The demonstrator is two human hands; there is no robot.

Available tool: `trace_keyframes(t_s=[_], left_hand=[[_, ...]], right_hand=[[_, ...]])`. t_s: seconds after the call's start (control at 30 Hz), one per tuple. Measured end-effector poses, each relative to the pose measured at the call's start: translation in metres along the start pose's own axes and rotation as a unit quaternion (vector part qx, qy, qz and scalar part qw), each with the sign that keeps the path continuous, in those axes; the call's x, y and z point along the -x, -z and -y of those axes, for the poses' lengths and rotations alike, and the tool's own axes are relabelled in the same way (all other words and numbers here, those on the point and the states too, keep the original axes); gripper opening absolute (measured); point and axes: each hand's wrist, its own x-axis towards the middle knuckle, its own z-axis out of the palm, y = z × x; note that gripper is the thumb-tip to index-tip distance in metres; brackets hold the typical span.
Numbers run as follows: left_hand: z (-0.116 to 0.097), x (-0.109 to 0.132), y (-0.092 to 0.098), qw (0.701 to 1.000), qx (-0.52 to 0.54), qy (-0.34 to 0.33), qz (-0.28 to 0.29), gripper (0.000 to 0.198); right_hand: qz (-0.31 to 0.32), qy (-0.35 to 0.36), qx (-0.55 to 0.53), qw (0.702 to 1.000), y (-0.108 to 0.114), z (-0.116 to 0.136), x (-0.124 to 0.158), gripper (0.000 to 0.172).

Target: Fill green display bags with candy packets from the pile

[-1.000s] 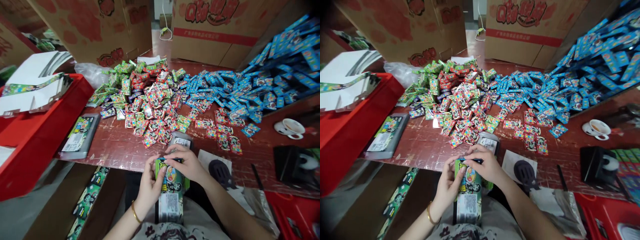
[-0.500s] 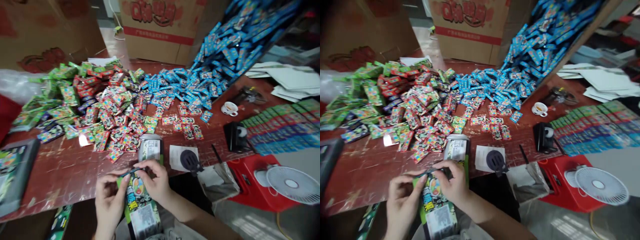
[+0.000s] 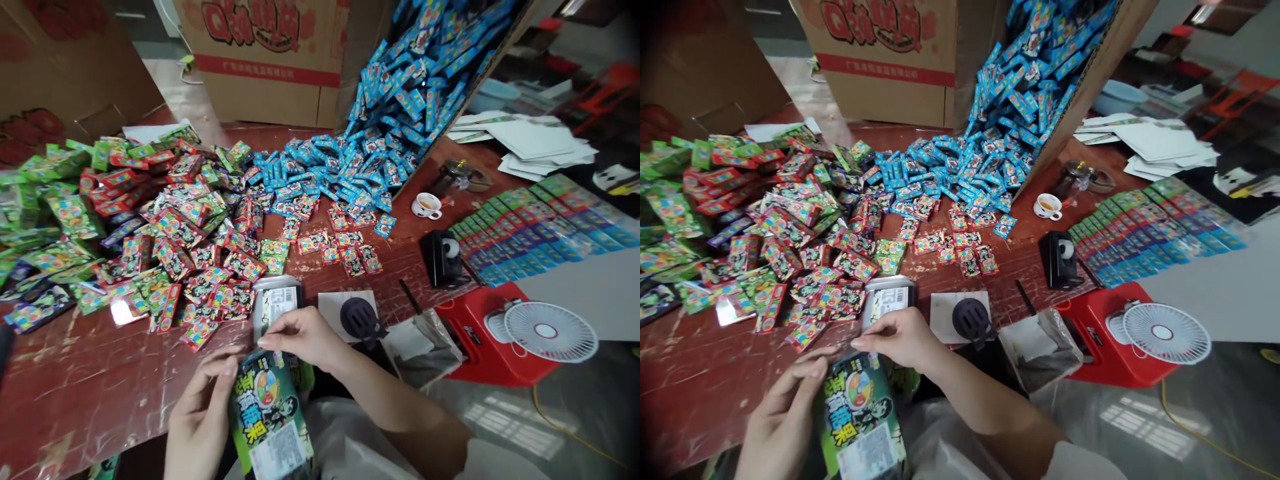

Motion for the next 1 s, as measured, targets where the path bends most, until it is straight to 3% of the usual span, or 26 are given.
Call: trace_keyframes(t_s=[0.07, 0.17, 0.27, 0.33, 0.4, 0.5, 0.57, 0.63, 0.77, 1.0], left_hand=[[0.002, 0.005, -0.011, 1.000, 0.005, -0.029, 0.002, 0.027], [0.004, 0.011, -0.024, 0.999, 0.035, -0.016, 0.001, 0.035], [0.001, 0.009, -0.028, 0.998, 0.034, -0.048, -0.006, 0.035], [-0.007, 0.003, -0.031, 0.998, 0.028, -0.060, 0.013, 0.033], [-0.018, -0.007, -0.039, 0.997, 0.033, -0.056, 0.047, 0.030], [-0.033, -0.023, -0.065, 0.984, 0.058, -0.070, 0.153, 0.024], [-0.037, -0.032, -0.089, 0.962, 0.031, -0.096, 0.252, 0.019], [-0.034, -0.039, -0.111, 0.946, -0.036, -0.113, 0.302, 0.016], [-0.021, -0.048, -0.136, 0.933, -0.090, -0.107, 0.333, 0.016], [-0.015, -0.048, -0.137, 0.923, -0.105, -0.106, 0.355, 0.019]], right_hand=[[-0.024, 0.053, 0.038, 0.998, 0.003, -0.003, 0.002, 0.028], [-0.047, 0.167, 0.124, 0.977, 0.001, -0.003, 0.011, 0.017], [-0.004, 0.267, 0.201, 0.942, 0.004, 0.002, 0.022, 0.008], [0.019, 0.301, 0.226, 0.926, 0.020, 0.008, 0.027, 0.012], [-0.029, 0.302, 0.251, 0.919, 0.051, 0.013, 0.027, 0.015], [-0.182, 0.242, 0.353, 0.885, 0.117, 0.017, 0.018, 0.018], [-0.158, 0.187, 0.459, 0.854, 0.155, 0.017, 0.008, 0.017], [-0.098, 0.165, 0.513, 0.837, 0.177, 0.017, 0.000, 0.018], [-0.014, 0.162, 0.555, 0.816, 0.183, 0.017, -0.008, 0.023], [0.022, 0.148, 0.594, 0.790, 0.180, 0.016, -0.014, 0.019]])
